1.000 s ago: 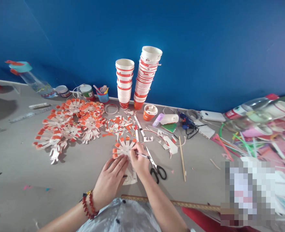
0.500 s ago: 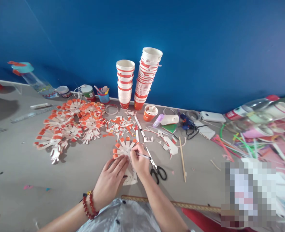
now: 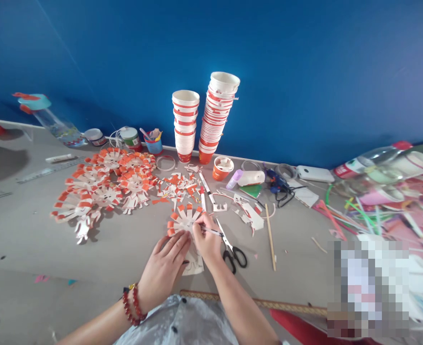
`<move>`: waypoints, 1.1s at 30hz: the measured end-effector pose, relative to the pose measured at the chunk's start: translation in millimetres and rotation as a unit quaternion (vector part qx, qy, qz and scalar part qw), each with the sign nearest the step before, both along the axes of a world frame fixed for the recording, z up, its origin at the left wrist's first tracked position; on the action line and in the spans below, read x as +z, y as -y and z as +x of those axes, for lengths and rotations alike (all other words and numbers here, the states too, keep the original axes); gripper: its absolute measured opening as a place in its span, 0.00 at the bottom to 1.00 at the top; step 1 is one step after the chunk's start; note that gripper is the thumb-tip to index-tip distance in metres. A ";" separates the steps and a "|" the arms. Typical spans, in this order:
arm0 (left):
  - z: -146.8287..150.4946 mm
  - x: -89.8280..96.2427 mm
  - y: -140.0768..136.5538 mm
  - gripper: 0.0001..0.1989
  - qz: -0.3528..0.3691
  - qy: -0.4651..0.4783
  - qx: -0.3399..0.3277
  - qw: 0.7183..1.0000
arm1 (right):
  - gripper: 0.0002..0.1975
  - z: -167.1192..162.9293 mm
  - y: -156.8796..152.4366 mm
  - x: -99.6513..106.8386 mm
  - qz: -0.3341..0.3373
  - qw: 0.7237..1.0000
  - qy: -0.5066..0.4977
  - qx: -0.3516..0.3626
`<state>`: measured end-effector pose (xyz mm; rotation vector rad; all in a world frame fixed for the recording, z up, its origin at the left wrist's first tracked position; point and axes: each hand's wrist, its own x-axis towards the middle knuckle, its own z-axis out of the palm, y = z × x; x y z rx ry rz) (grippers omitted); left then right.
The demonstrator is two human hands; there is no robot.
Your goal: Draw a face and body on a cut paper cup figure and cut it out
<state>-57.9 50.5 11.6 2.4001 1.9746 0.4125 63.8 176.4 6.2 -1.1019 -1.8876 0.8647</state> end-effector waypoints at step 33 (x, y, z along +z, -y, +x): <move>0.4 -0.2 -0.4 0.23 0.012 0.002 0.003 1.000 | 0.09 0.5 -0.4 -1.1 0.005 1.000 0.008 0.005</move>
